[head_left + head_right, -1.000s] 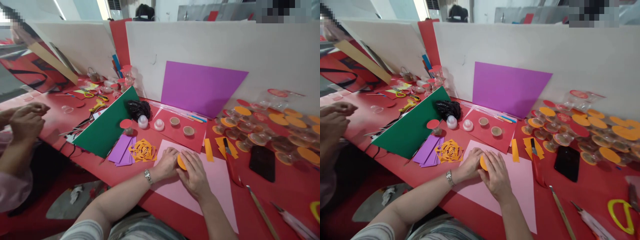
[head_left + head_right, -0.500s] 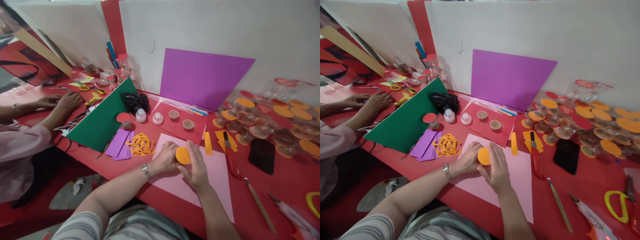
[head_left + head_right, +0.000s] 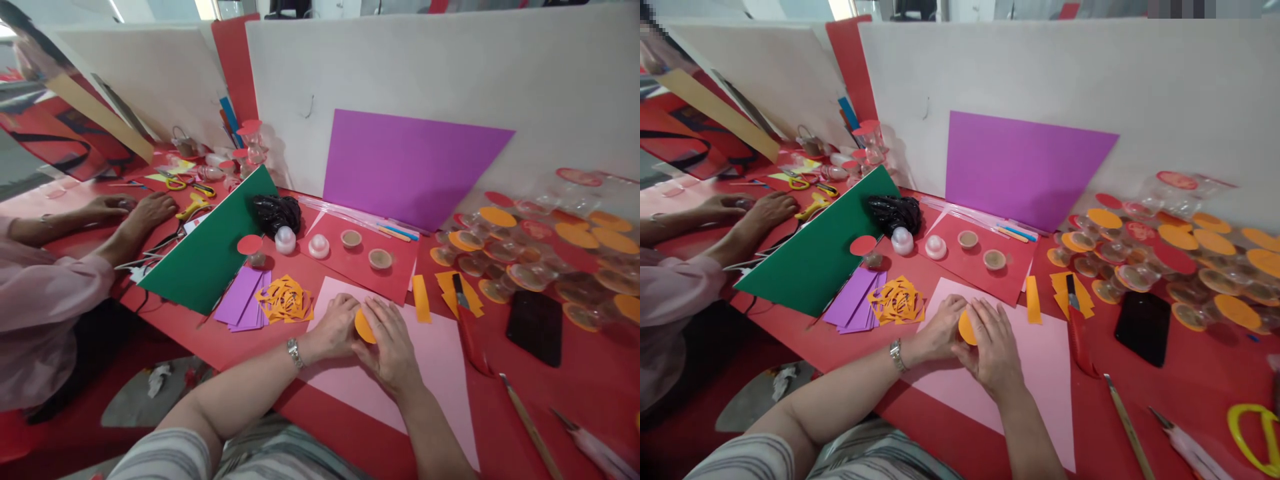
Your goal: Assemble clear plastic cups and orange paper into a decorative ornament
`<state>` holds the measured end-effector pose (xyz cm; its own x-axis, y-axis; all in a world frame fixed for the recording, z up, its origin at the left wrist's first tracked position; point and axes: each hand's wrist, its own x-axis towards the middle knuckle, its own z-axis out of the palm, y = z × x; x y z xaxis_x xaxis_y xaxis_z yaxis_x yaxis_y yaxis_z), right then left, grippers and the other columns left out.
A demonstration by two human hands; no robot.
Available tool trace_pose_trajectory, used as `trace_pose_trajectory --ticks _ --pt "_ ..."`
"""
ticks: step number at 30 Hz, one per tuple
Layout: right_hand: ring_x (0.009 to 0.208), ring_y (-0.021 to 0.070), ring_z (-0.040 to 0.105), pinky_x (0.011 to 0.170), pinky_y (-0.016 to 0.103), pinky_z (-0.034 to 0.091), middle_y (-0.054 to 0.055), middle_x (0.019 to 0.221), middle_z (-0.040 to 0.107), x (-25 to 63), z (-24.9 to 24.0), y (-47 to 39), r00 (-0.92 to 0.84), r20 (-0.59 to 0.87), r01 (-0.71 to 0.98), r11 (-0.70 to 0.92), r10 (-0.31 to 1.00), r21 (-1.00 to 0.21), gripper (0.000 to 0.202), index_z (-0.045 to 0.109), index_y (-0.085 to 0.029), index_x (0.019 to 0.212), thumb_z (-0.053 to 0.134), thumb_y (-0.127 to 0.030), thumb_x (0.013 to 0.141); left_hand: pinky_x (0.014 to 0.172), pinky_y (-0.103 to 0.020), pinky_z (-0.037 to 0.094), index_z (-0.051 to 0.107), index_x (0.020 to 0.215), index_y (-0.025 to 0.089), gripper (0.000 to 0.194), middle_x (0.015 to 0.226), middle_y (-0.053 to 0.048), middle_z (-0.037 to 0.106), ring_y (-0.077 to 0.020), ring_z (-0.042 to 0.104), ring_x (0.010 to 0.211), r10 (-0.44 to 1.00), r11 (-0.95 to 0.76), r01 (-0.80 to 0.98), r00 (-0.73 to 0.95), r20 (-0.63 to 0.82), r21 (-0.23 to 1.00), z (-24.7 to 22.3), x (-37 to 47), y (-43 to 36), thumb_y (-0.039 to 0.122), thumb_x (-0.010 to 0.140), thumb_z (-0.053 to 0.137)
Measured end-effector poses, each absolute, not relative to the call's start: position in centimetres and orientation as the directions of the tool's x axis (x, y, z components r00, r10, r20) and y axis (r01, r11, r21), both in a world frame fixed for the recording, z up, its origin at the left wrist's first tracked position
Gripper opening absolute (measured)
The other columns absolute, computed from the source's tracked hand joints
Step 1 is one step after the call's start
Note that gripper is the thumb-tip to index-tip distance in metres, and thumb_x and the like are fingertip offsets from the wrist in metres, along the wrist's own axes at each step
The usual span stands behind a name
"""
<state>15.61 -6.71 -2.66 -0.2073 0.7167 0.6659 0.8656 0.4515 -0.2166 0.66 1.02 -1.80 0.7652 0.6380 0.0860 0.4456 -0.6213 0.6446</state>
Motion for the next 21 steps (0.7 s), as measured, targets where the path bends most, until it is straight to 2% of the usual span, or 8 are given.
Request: trace_pose_trajectory --ticks 4,9,11,16,21 --pt "0.128 0.0324 0.060 0.112 0.056 0.043 0.021 0.135 0.065 15.6 -2.5 -6.7 -0.220 0.674 0.867 0.458 0.705 -0.195 0.064 0.034 -0.012 0.156 0.047 -0.044 0.102 0.093 -0.039 0.045 0.059 0.102 0.017 0.031 0.105 -0.009 0.062 -0.0271 0.050 0.105 0.635 -0.614 0.434 0.768 0.086 0.659 -1.7 0.6 1.0 0.029 0.078 0.076" --pt "0.127 0.0324 0.061 0.112 0.057 0.043 0.019 0.135 0.065 15.4 -2.5 -6.8 -0.199 0.668 0.864 0.450 0.717 -0.226 0.065 0.034 -0.015 0.156 0.047 -0.047 0.102 0.093 -0.040 0.046 0.058 0.096 0.018 0.024 0.101 -0.009 0.063 -0.0265 0.051 0.102 0.634 -0.603 0.436 0.770 0.070 0.668 -1.3 0.6 1.0 0.025 0.078 0.074" --pt "0.127 0.0328 0.061 0.111 0.058 0.045 0.019 0.137 0.063 15.4 -2.6 -6.9 -0.166 0.662 0.853 0.444 0.731 -0.276 0.066 0.033 -0.017 0.157 0.048 -0.048 0.101 0.094 -0.041 0.045 0.057 0.092 0.019 0.022 0.099 -0.008 0.063 -0.0262 0.052 0.100 0.626 -0.605 0.427 0.777 0.070 0.672 -1.1 0.5 1.1 0.024 0.078 0.073" --pt "0.130 0.0335 0.060 0.104 0.055 0.053 0.019 0.144 0.058 15.4 -2.4 -7.2 0.007 0.617 0.784 0.378 0.787 -0.492 0.073 0.029 -0.019 0.159 0.051 -0.054 0.099 0.096 -0.042 0.045 0.056 0.089 0.020 0.022 0.095 -0.007 0.063 -0.0269 0.054 0.101 0.632 -0.579 0.403 0.771 0.078 0.708 -0.6 0.3 1.2 0.025 0.076 0.072" --pt "0.124 0.0317 0.065 0.104 0.053 0.055 0.018 0.139 0.063 15.6 -2.2 -7.2 0.038 0.543 0.756 0.331 0.839 -0.565 0.066 0.036 -0.020 0.154 0.054 -0.051 0.098 0.101 -0.043 0.044 0.057 0.092 0.020 0.021 0.100 -0.008 0.064 -0.0277 0.053 0.106 0.615 -0.569 0.357 0.783 0.095 0.741 -0.7 0.2 1.2 0.025 0.077 0.070"
